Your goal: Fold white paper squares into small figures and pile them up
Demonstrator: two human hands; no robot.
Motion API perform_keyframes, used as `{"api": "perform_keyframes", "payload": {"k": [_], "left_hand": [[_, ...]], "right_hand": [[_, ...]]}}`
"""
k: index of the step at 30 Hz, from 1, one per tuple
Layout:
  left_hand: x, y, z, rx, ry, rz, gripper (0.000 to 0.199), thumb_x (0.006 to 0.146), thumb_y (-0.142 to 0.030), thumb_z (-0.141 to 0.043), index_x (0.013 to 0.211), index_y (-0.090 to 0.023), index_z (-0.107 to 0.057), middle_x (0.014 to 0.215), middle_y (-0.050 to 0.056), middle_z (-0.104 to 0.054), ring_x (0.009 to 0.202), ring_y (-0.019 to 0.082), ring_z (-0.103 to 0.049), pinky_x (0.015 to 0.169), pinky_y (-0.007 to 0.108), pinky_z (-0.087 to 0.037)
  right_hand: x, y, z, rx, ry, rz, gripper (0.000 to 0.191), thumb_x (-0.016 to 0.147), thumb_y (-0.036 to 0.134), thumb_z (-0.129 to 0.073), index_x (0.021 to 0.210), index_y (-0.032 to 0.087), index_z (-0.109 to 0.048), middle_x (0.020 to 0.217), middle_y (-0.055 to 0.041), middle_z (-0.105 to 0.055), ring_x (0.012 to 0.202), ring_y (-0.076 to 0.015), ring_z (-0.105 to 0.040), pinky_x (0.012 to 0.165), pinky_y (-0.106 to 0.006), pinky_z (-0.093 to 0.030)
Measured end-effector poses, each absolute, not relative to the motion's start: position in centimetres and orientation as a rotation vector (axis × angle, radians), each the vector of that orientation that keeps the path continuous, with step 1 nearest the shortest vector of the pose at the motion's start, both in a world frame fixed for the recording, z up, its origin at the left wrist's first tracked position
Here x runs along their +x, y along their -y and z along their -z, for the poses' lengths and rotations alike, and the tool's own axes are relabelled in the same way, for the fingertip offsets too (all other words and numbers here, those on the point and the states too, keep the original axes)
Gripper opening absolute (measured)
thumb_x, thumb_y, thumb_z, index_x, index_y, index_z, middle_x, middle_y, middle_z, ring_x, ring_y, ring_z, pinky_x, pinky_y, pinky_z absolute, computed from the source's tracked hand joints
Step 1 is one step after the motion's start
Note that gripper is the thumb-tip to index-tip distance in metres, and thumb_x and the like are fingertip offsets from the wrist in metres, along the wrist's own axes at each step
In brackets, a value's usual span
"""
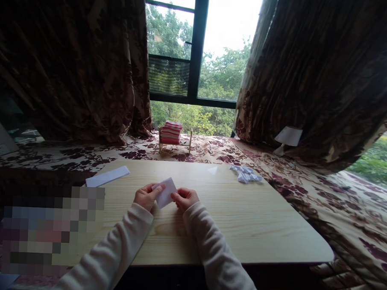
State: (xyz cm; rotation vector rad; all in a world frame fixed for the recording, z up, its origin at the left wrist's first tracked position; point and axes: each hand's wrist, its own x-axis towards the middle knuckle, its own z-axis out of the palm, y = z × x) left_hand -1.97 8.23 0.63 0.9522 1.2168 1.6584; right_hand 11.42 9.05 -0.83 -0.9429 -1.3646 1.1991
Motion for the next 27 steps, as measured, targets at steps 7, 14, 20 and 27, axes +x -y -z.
{"api": "perform_keyframes", "payload": {"k": [7, 14, 20, 27], "left_hand": [[-2.4, -8.3, -0.7, 0.957, -1.205, -1.618, 0.04, 0.053, -0.051, -0.068, 0.052, -0.011, -0.063, 0.039, -0.002, -0.05, 0.037, 0.008, -0.042, 0.036, 0.02, -0.033], [-2.0, -7.6, -1.3, 0.993, -1.209, -1.536, 0.035, 0.046, -0.041, -0.075, 0.056, -0.009, -0.066, 0.042, -0.001, -0.054, 0.038, 0.008, -0.043, 0.036, 0.019, -0.033], [-2.9, -7.7, -1.8, 1.011, -1.164, -1.449, 0.032, 0.046, -0.039, -0.075, 0.06, -0.01, -0.068, 0.047, 0.001, -0.059, 0.042, 0.009, -0.048, 0.04, 0.02, -0.038], [-2.7, -7.7, -1.8, 1.064, -1.148, -1.401, 0.028, 0.046, -0.036, -0.076, 0.055, -0.01, -0.068, 0.044, 0.001, -0.059, 0.039, 0.009, -0.046, 0.039, 0.02, -0.034]], "right_hand": [[11.5, -9.1, 1.0, -0.919, 1.398, -1.23, 0.033, 0.057, 0.047, -0.067, 0.054, 0.015, -0.059, 0.039, 0.0047, -0.048, 0.035, -0.0064, -0.037, 0.035, -0.02, -0.028], [11.8, -9.1, 1.2, -0.902, 1.462, -1.255, 0.033, 0.058, 0.046, -0.067, 0.056, 0.014, -0.061, 0.04, 0.0047, -0.048, 0.036, -0.0065, -0.038, 0.037, -0.02, -0.026], [11.9, -9.1, 1.2, -0.913, 1.528, -1.262, 0.03, 0.059, 0.043, -0.067, 0.056, 0.014, -0.06, 0.038, 0.0057, -0.046, 0.036, -0.0058, -0.036, 0.038, -0.02, -0.025], [12.1, -9.0, 1.2, -0.925, 1.603, -1.267, 0.027, 0.06, 0.039, -0.068, 0.057, 0.012, -0.06, 0.039, 0.0055, -0.047, 0.037, -0.0057, -0.036, 0.039, -0.02, -0.025]]}}
